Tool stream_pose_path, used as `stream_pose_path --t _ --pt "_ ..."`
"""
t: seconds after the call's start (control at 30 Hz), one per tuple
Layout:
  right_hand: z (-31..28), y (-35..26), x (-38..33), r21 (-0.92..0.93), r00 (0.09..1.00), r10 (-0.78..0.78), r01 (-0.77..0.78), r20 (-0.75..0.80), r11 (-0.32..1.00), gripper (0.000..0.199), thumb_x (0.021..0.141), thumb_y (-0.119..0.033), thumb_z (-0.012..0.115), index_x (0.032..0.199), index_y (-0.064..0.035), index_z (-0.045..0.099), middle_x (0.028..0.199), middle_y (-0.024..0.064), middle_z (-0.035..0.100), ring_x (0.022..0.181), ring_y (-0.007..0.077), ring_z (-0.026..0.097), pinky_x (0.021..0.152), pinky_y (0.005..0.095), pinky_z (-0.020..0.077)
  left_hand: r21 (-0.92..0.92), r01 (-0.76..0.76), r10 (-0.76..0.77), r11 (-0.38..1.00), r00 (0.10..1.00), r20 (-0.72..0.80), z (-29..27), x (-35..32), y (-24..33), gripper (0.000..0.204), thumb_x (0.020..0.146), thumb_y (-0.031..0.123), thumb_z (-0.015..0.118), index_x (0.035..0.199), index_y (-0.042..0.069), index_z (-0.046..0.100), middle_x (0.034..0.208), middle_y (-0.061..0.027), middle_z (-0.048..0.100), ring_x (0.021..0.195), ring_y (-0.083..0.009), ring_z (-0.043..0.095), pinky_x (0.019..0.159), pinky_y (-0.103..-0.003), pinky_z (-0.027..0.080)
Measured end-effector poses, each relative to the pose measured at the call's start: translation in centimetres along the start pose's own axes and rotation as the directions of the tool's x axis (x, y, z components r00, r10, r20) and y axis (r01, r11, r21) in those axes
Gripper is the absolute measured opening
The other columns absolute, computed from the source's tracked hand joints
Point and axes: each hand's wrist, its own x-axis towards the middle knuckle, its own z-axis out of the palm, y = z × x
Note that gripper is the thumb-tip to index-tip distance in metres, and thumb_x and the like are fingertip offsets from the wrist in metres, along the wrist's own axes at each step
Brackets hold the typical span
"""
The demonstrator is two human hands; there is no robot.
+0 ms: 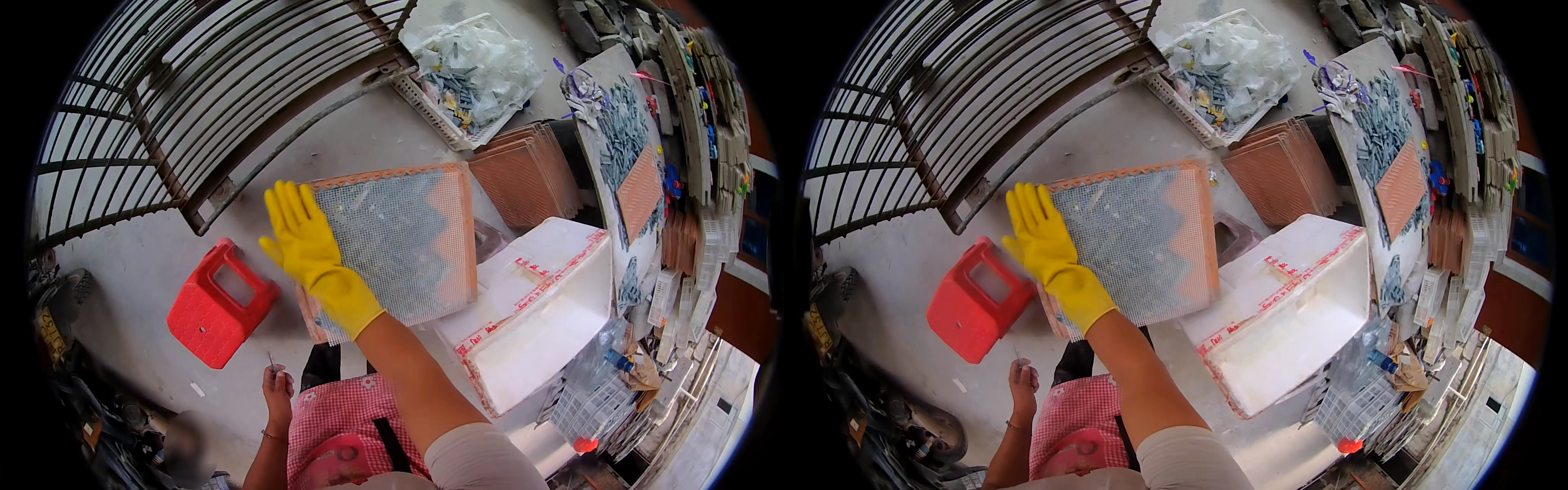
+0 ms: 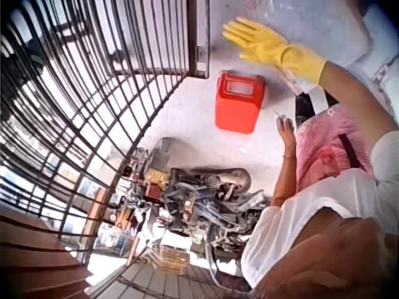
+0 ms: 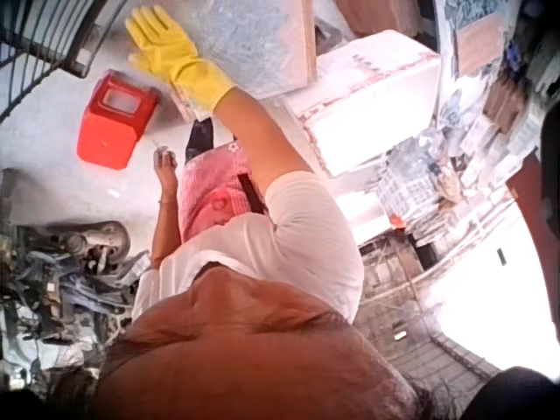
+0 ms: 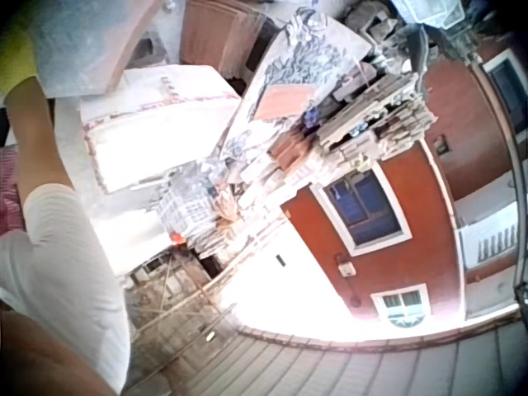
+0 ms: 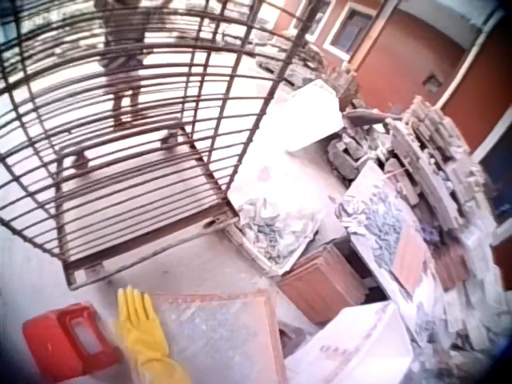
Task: The person repeatedly wipes the surface of a mesh tray with a yellow-gloved hand, then scrapes the inside of a white styrofoam box with a small metal tool. The person places the cleaned tray onto a metal rack and repeats the process with additional trays.
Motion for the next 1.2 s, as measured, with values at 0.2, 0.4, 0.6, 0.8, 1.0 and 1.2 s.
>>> stream_pose_path --t 0.2,0.4,0.6,0.8,1.0,1.2 --pt "-4.9 5.2 -6.6 -0.094 0.961 0.191 -0.175 0.2 0.98 0.066 0.081 -0.042 0.049 0.13 -0.0016 0.034 0.134 0.015 0.035 0.126 0.0303 0.029 0.107 0.0407 0.0142 0.026 -0.012 0.011 1.0 0.999 0.053 -0.3 -1.3 1.5 0.009 0.089 0.013 0.041 0.093 0.006 0.046 0.064 -0.0004 0.047 0.047 -0.0041 0.034 0.041 -0.019 0.027" --pt "-1.8 8.8 1.9 -0.282 0.935 0.31 -0.349 -0.174 0.894 0.065 0.083 -0.044 0.044 0.131 -0.0016 0.033 0.134 0.0177 0.034 0.126 0.0303 0.028 0.106 0.0437 0.0118 0.015 0.077 -0.077 0.997 0.994 0.075 -1.7 -0.9 -1.9 0.008 0.089 0.012 0.041 0.092 0.006 0.047 0.063 0.0001 0.047 0.047 -0.0036 0.034 0.041 -0.018 0.026" --pt "0.0 -0.7 -2.3 0.046 0.981 -0.103 0.097 0.167 0.994 0.062 0.082 -0.042 0.045 0.13 -0.0038 0.036 0.133 0.0159 0.036 0.126 0.0281 0.03 0.106 0.0412 0.0144 -0.038 0.061 -0.058 0.997 0.995 0.078 0.2 -1.7 -0.1 0.006 0.089 0.011 0.042 0.09 0.007 0.046 0.063 0.0007 0.047 0.046 -0.0031 0.033 0.041 -0.018 0.025" --pt "-6.4 6.8 -7.8 -0.224 0.95 0.296 -0.268 0.101 0.937 0.063 0.082 -0.043 0.048 0.13 -0.0044 0.036 0.133 0.0172 0.035 0.124 0.0317 0.032 0.106 0.0419 0.0174 -0.134 -0.005 0.011 0.991 0.999 0.045 2.1 4.6 3.8 0.007 0.087 0.017 0.049 0.088 0.009 0.049 0.065 0.0059 0.042 0.044 0.0004 0.029 0.037 -0.016 0.019" --pt "-1.8 7.5 0.7 -0.103 0.965 0.223 -0.238 -0.137 0.966 0.06 0.081 -0.039 0.048 0.127 -0.0021 0.038 0.131 0.017 0.039 0.123 0.0316 0.033 0.106 0.0416 0.0164 -0.127 -0.199 0.19 0.972 0.979 -0.079 8.6 8.3 5.1 0.021 0.089 0.03 0.049 0.091 0.01 0.05 0.064 0.0074 0.04 0.048 0.0014 0.029 0.041 -0.016 0.021" --pt "-3.6 2.6 -9.1 0.066 0.976 0.023 -0.038 0.216 0.997 0.06 0.082 -0.043 0.047 0.13 -0.0083 0.038 0.133 0.014 0.038 0.125 0.0288 0.031 0.107 0.0405 0.0136 -0.093 -0.337 0.333 0.937 0.941 -0.057 8.2 11.8 2.5 0.027 0.091 0.022 0.043 0.106 0.001 0.049 0.086 0.0019 0.049 0.073 -0.0062 0.045 0.064 -0.019 0.038"
